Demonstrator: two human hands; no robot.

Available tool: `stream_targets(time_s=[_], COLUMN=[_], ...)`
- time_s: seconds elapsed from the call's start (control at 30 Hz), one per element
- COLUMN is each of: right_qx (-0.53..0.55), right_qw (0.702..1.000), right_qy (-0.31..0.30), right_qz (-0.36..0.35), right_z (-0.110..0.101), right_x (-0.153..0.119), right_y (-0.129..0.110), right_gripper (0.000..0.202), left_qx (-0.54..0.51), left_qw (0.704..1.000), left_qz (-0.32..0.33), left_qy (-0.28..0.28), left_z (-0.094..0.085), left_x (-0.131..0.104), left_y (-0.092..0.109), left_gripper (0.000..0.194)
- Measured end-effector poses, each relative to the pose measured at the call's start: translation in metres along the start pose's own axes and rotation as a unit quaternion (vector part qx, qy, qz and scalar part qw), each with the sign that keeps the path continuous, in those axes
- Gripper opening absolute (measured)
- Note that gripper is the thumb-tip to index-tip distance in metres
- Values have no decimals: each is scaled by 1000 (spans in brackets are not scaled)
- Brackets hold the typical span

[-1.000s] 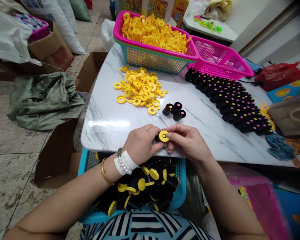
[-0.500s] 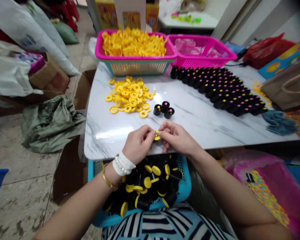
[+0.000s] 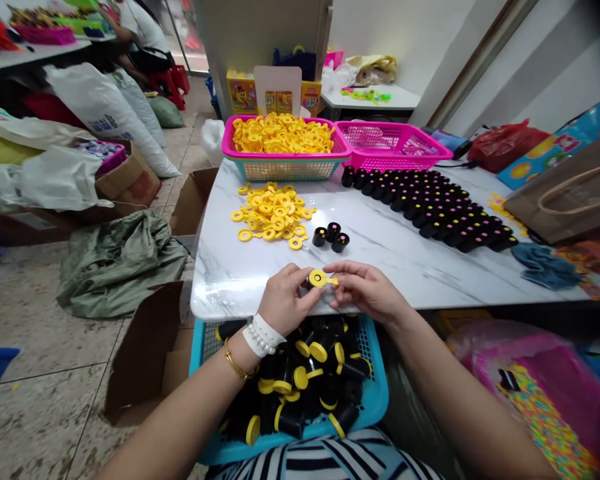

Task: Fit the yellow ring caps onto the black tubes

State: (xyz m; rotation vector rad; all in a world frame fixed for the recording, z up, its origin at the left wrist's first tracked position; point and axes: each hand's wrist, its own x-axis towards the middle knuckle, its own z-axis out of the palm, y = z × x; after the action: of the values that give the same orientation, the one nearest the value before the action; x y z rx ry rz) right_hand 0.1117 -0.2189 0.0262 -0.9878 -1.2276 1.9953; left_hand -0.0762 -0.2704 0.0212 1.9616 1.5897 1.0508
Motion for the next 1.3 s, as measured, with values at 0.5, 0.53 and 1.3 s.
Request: stream_targets(time_s=[0.5,0.53,1.3], right_qx=[-214,-218,-194], right_qw=[973,973,970], right_qy=[-51,-55,123], right_qz=[71,60,-81], right_z=[23,25,20], right_x=[22,14,-34], right_y=[-23,-20,7], right_gripper=[23,25,35], left_qx=[68,80,160], left_qw=[997,995,985], left_qz=[-8,-14,5], left_qy=[-45,-51,-57], left_z=[4,3,-15], left_x=[2,-2,52], left_y=[-4,-2,-24], left_gripper=[17,15,20])
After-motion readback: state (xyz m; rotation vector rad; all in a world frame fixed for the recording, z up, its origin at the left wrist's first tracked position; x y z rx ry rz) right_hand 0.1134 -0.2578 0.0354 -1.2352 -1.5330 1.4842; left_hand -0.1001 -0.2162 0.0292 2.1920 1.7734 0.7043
